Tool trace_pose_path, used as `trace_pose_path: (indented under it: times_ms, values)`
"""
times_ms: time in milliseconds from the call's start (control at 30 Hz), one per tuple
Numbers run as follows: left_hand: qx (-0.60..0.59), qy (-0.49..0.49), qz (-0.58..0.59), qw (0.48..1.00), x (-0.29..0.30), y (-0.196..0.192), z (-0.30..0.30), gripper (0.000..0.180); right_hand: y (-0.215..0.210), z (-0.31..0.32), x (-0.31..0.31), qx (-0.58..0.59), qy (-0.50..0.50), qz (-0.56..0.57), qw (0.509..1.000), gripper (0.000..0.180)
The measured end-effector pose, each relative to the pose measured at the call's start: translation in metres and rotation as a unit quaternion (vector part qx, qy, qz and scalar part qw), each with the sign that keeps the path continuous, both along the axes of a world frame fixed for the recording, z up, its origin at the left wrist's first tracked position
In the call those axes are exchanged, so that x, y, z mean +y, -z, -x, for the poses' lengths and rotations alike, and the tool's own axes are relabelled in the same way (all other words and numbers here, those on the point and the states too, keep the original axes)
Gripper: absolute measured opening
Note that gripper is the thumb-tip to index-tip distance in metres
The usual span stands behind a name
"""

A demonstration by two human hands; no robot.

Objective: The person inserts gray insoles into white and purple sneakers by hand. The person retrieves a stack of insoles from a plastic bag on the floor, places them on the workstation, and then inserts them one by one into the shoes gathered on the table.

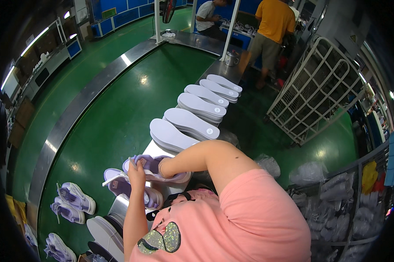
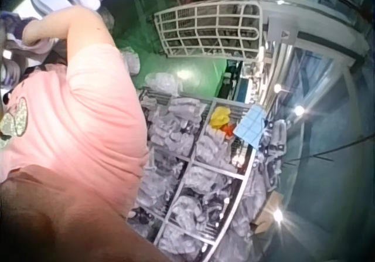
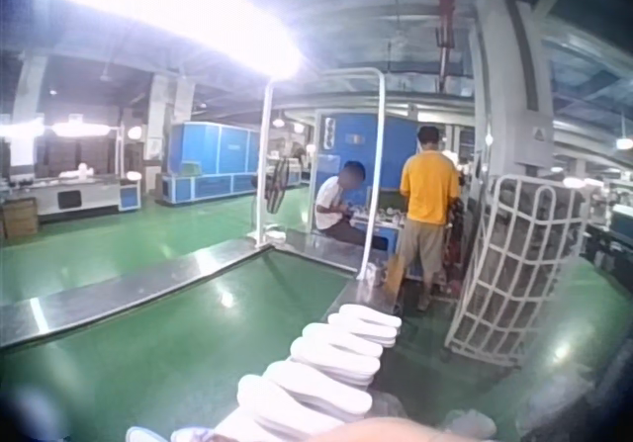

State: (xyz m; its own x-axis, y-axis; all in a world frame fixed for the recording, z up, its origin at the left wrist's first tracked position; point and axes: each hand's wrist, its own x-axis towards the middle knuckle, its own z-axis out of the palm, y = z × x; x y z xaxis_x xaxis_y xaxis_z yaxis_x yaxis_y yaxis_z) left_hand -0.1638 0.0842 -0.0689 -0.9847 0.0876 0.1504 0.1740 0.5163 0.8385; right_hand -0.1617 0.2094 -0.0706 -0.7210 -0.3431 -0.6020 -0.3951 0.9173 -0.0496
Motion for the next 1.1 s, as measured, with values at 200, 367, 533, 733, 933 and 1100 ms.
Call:
trace_pose_path:
  times_ms: [200, 367, 533, 733, 933, 1100]
  values:
    - [-0.015, 0.027, -0.103, 0.994, 0.005, 0.014, 0.005, 0.020, 0.005, -0.002, 0.010, 0.133, 0.057, 0.227, 0.963, 0.043]
    - [-0.011, 0.002, 0.019, 1.000, -0.007, 0.020, 0.003, 0.021, -0.025, 0.001, 0.009, -0.126, -0.204, -0.005, 0.971, 0.020]
    - [-0.038, -0.006, 0.038, 0.999, 0.002, 0.012, 0.005, 0.023, -0.041, -0.027, 0.027, -0.163, -0.104, -0.092, 0.977, 0.022]
    - [-0.038, -0.034, -0.004, 0.999, -0.005, -0.003, -0.002, 0.034, -0.019, -0.025, 0.034, -0.117, -0.126, -0.074, 0.982, 0.022]
    - [0.094, -0.018, 0.129, 0.987, -0.046, -0.028, -0.060, 0.066, -0.019, -0.049, 0.007, -0.068, -0.031, 0.021, 0.997, 0.024]
    - [-0.140, -0.001, 0.188, 0.972, -0.046, -0.021, -0.066, 0.091, -0.026, -0.058, -0.036, -0.065, -0.018, 0.079, 0.995, 0.025]
